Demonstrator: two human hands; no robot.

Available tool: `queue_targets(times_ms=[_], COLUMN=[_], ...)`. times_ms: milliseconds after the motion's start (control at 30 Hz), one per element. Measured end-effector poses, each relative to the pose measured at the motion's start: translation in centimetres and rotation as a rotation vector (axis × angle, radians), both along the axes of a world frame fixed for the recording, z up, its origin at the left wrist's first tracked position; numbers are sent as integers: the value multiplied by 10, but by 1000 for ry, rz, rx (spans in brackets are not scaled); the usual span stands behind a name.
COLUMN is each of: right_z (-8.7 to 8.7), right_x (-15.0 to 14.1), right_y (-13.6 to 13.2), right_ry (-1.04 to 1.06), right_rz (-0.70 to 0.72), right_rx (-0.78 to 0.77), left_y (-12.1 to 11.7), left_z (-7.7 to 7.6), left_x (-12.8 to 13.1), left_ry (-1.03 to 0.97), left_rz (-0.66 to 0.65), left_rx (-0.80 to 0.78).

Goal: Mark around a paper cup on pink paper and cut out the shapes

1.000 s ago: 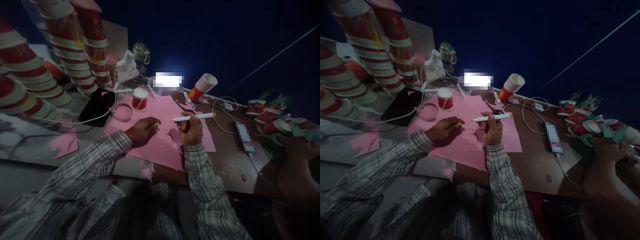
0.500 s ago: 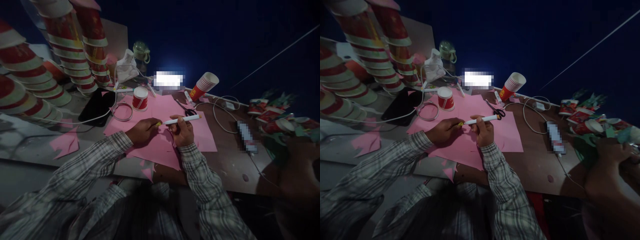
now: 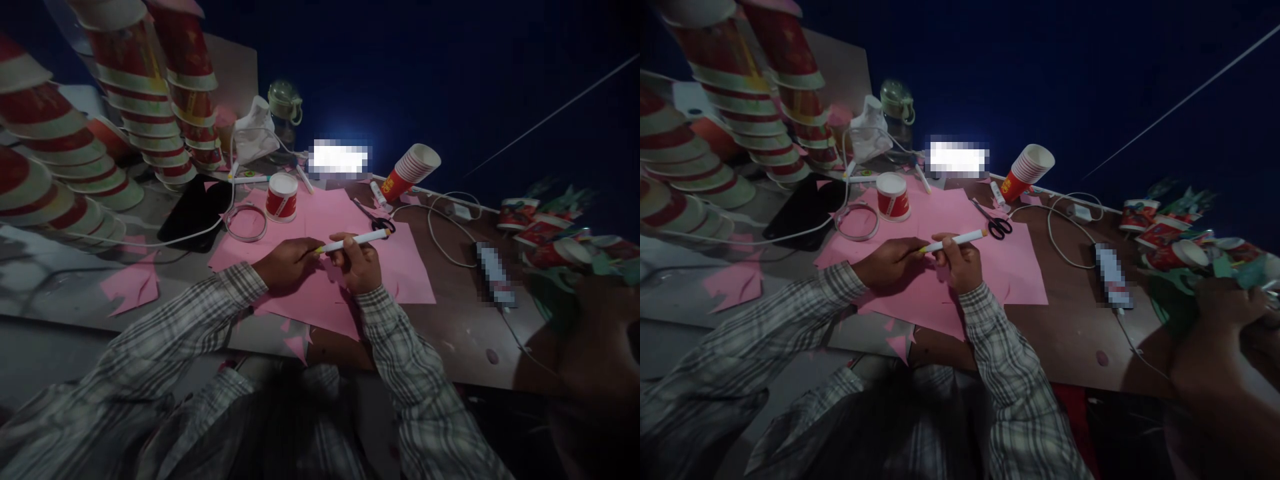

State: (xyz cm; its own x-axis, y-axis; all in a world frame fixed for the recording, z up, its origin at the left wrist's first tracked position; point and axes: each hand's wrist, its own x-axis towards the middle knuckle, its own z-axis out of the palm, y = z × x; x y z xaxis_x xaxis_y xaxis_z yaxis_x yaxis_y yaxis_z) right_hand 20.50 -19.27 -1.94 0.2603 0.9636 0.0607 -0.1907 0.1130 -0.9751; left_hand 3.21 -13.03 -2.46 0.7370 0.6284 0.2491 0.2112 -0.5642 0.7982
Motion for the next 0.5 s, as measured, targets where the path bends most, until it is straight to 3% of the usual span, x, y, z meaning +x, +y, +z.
queue_targets(times_ms=[133, 500], right_z=[1, -6], right_x=[-2, -9], right_y=[-1, 2], right_ry=[-7, 162], right_rz=[22, 9], right_rx=[-85, -74], left_y=[-2, -6], left_z=[-5, -10], left_x=[0, 2], left_ry=[-1, -23], left_rz=[4, 106], left_rx=[74, 253])
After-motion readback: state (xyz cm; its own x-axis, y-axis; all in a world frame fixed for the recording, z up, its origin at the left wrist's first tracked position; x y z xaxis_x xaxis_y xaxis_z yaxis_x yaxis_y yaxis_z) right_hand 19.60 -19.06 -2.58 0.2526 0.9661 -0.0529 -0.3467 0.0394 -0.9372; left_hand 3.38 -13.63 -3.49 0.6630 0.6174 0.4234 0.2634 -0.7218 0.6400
